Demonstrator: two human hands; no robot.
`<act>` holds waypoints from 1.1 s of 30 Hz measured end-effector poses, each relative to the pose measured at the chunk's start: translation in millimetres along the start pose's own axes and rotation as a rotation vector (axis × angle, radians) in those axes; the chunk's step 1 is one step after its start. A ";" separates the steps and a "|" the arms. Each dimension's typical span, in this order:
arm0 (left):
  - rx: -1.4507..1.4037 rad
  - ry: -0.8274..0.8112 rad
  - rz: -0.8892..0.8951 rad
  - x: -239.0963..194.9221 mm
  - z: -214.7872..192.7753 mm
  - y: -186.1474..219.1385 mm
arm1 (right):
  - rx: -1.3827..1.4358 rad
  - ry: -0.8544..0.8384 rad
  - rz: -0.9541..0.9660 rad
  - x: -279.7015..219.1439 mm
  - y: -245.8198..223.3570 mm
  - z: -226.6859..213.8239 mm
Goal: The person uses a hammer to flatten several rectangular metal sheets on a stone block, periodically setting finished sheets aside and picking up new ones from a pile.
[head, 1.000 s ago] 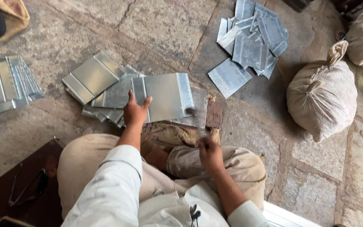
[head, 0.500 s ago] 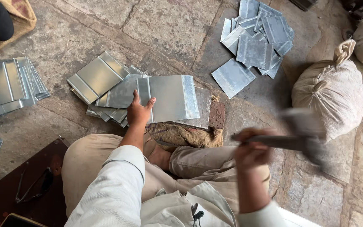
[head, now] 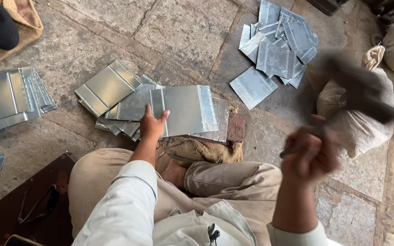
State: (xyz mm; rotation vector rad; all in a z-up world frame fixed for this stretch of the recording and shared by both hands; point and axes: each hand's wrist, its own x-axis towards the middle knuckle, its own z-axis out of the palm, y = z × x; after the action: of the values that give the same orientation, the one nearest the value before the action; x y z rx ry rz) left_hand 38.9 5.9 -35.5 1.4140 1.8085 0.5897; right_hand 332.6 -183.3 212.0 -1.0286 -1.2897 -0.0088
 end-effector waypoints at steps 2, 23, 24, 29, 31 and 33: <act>0.002 0.005 0.039 0.6 4.8 -7.5 | -0.138 0.112 -0.099 -6.1 -0.4 -7.4; 0.033 -0.026 0.083 3.6 7.5 -14.3 | 0.081 0.096 -0.104 -22.9 7.7 0.4; 0.033 -0.040 0.056 3.5 8.2 -14.8 | 0.087 0.127 -0.201 -33.7 18.4 3.7; 0.018 -0.027 0.085 4.2 8.6 -18.7 | -0.492 -0.283 0.572 -147.2 53.1 48.5; 0.016 -0.038 0.062 7.4 11.3 -15.8 | -0.679 -0.424 0.858 -151.9 62.9 52.4; 0.032 -0.052 0.127 10.0 13.1 -15.3 | -0.675 -0.420 0.779 -129.5 61.2 47.2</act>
State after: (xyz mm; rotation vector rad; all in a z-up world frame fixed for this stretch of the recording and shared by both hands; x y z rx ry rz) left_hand 38.9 10.0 -57.6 1.5610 1.7038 0.5856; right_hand 284.4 -185.6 69.1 -2.1574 -1.1901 0.4077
